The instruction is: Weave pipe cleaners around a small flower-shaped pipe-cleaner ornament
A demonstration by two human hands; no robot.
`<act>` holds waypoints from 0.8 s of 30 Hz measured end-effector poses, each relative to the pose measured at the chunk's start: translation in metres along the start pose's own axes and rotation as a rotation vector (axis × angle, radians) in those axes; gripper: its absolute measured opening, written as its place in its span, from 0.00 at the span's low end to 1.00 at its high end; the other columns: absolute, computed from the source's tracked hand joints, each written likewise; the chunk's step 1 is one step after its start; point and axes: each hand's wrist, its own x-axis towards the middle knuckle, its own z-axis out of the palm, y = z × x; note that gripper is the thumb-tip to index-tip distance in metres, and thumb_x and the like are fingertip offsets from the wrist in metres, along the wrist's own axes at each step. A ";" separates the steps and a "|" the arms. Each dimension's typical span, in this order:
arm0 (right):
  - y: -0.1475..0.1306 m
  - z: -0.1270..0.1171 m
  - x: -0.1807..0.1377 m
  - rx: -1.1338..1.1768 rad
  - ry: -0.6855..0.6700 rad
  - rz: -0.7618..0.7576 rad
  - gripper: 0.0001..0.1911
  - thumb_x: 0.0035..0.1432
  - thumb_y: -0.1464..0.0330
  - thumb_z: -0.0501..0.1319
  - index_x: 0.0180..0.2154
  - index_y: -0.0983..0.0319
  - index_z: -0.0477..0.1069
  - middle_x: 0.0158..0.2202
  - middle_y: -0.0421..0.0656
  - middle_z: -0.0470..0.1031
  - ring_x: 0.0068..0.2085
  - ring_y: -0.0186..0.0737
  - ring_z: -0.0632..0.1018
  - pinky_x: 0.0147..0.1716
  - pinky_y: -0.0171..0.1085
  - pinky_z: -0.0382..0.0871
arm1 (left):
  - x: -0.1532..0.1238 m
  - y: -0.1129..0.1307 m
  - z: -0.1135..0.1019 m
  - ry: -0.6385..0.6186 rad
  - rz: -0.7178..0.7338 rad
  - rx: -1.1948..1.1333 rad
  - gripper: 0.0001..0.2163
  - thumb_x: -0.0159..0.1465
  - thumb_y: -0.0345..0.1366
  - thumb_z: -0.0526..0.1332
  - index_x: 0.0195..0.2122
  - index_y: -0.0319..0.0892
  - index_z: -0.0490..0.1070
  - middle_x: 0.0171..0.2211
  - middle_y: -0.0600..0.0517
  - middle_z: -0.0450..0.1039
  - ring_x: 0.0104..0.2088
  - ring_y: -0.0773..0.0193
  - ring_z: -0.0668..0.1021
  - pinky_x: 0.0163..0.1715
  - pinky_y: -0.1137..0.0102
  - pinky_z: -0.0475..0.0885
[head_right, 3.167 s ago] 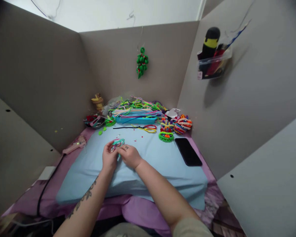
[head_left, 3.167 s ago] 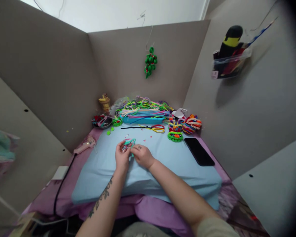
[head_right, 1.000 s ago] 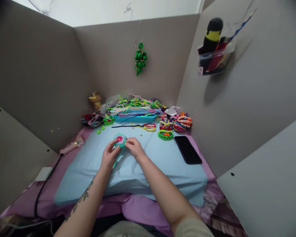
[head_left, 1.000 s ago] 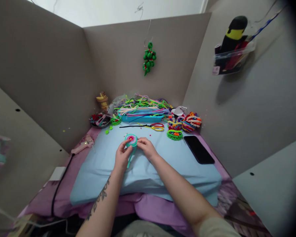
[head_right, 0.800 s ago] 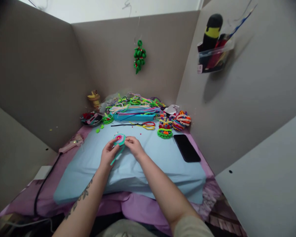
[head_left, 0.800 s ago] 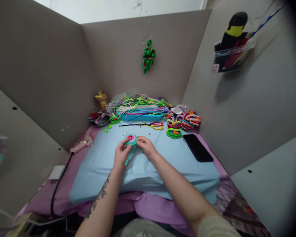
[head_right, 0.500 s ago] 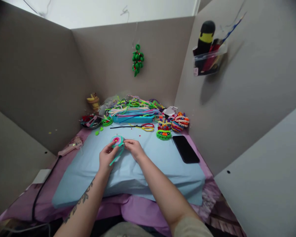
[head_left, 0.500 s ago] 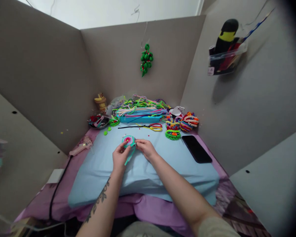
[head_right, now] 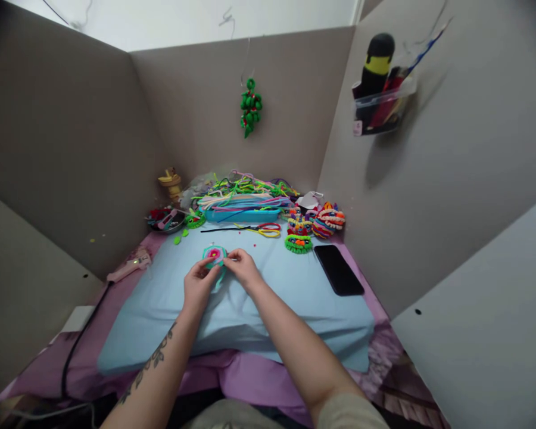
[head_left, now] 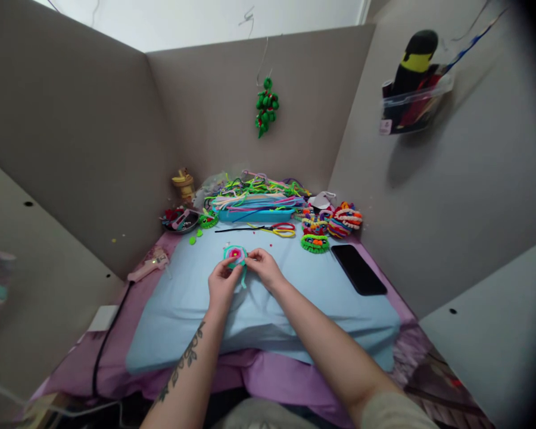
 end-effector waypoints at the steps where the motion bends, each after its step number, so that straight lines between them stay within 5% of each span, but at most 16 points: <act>1: 0.000 0.000 0.000 -0.001 0.006 0.001 0.16 0.39 0.61 0.70 0.28 0.61 0.68 0.25 0.35 0.69 0.26 0.32 0.69 0.30 0.34 0.63 | 0.000 0.000 0.000 -0.010 -0.008 -0.011 0.17 0.48 0.39 0.69 0.38 0.38 0.75 0.26 0.51 0.74 0.26 0.67 0.74 0.28 0.72 0.69; 7: 0.000 0.001 -0.001 -0.010 0.010 0.032 0.16 0.39 0.59 0.69 0.27 0.62 0.70 0.23 0.36 0.70 0.25 0.32 0.69 0.27 0.33 0.62 | -0.001 -0.002 -0.001 -0.051 0.001 -0.071 0.17 0.49 0.37 0.68 0.41 0.38 0.74 0.35 0.48 0.77 0.30 0.65 0.76 0.33 0.70 0.70; 16: -0.001 -0.001 0.003 0.013 -0.046 0.066 0.14 0.34 0.59 0.71 0.22 0.63 0.74 0.46 0.47 0.72 0.39 0.43 0.74 0.35 0.38 0.67 | 0.001 -0.004 -0.003 -0.045 -0.008 -0.089 0.17 0.49 0.37 0.69 0.40 0.38 0.74 0.36 0.47 0.77 0.32 0.64 0.76 0.35 0.69 0.71; 24: -0.001 -0.001 0.002 -0.012 -0.068 0.017 0.12 0.37 0.61 0.69 0.18 0.62 0.72 0.47 0.46 0.69 0.44 0.45 0.71 0.42 0.41 0.66 | 0.001 -0.005 -0.003 -0.096 -0.045 -0.176 0.17 0.48 0.36 0.70 0.39 0.39 0.75 0.36 0.47 0.78 0.33 0.63 0.77 0.37 0.69 0.71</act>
